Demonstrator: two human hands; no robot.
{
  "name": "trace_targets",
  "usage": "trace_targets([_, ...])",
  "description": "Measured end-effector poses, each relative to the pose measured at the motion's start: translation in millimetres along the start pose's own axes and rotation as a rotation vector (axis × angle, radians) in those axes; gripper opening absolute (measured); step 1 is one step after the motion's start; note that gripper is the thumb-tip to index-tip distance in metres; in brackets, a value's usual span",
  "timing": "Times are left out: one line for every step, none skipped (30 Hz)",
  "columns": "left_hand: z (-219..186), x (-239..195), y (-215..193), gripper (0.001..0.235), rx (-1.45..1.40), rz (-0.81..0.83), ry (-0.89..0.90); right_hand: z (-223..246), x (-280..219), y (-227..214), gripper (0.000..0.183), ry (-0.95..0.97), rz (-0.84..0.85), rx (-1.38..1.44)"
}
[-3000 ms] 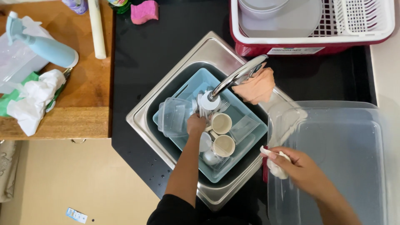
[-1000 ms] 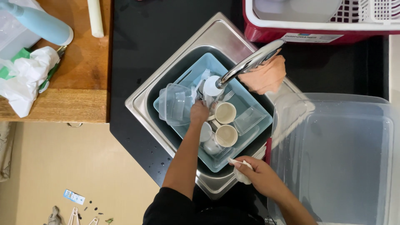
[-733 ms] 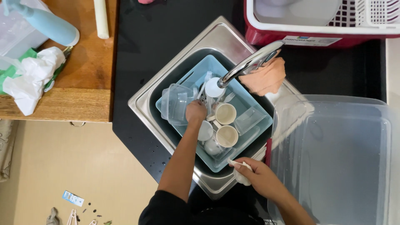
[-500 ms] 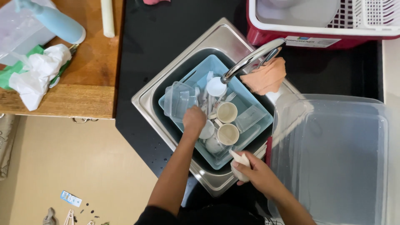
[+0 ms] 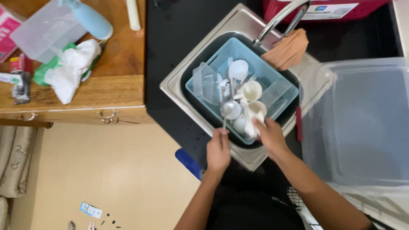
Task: Drying washed dishes and utensils with a paper towel and placing them in a drying rack.
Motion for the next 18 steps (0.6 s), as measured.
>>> trace_targets([-1,-8,-5,0.026,-0.017,0.015,0.007,3,11,6,0.045,-0.117,-0.09,-0.048])
trace_targets([1,-15,-11,0.026,-0.018,0.011,0.01,2,13,23,0.045,-0.121,-0.088,-0.048])
trace_targets([1,-21,-15,0.025,0.005,0.042,0.041,6,15,37,0.044,-0.214,-0.149,-0.037])
trace_targets([3,-28,-18,0.025,0.028,0.071,0.071,9,16,50,0.044,-0.308,-0.209,-0.027])
trace_targets([3,-34,-24,0.025,0.027,0.065,0.072,6,11,64,0.044,-0.312,-0.205,-0.029])
trace_targets([1,-39,-32,0.024,0.057,0.059,0.096,6,6,78,0.039,-0.371,-0.176,0.059])
trace_targets([0,-44,-38,0.023,0.088,0.052,0.12,6,1,92,0.034,-0.43,-0.147,0.147])
trace_targets([0,-49,-49,0.023,0.087,0.054,0.12,-2,-8,99,0.034,-0.429,-0.149,0.146])
trace_targets([-1,-54,-59,0.022,0.067,0.035,0.134,-14,-15,110,0.033,-0.353,-0.043,0.278])
trace_targets([-3,-56,-69,0.021,0.047,0.012,0.15,-22,-20,122,0.033,-0.278,0.066,0.407])
trace_targets([-2,-58,-75,0.021,0.047,0.01,0.152,-16,-37,131,0.033,-0.28,0.068,0.406])
trace_targets([0,-61,-82,0.021,-0.005,0.008,0.158,-10,-55,145,0.033,-0.279,0.15,0.438])
trace_targets([1,-65,-88,0.021,-0.057,0.006,0.163,-4,-74,158,0.04,-0.276,0.233,0.469])
trace_targets([-1,-71,-91,0.021,-0.057,0.009,0.169,-2,-82,163,0.04,-0.282,0.231,0.472])
trace_targets([-2,-76,-91,0.021,-0.047,0.054,0.145,1,-89,165,0.04,-0.304,0.15,0.332])
trace_targets([-4,-82,-90,0.022,-0.037,0.104,0.121,5,-97,165,0.046,-0.323,0.063,0.194])
trace_targets([-4,-85,-93,0.022,-0.037,0.11,0.127,8,-99,163,0.046,-0.327,0.057,0.198])
trace_targets([-6,-86,-96,0.021,-0.083,0.092,0.188,9,-98,161,0.049,-0.3,0.058,0.241])
Point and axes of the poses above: each hand's wrist, its own x-axis towards the middle knuckle, its own y-axis out of the palm, z = x × y, the point moved 5 cm from there along x, towards the middle knuckle, and after that the axes turned 2 degrees about y, right-handed, at the moved point
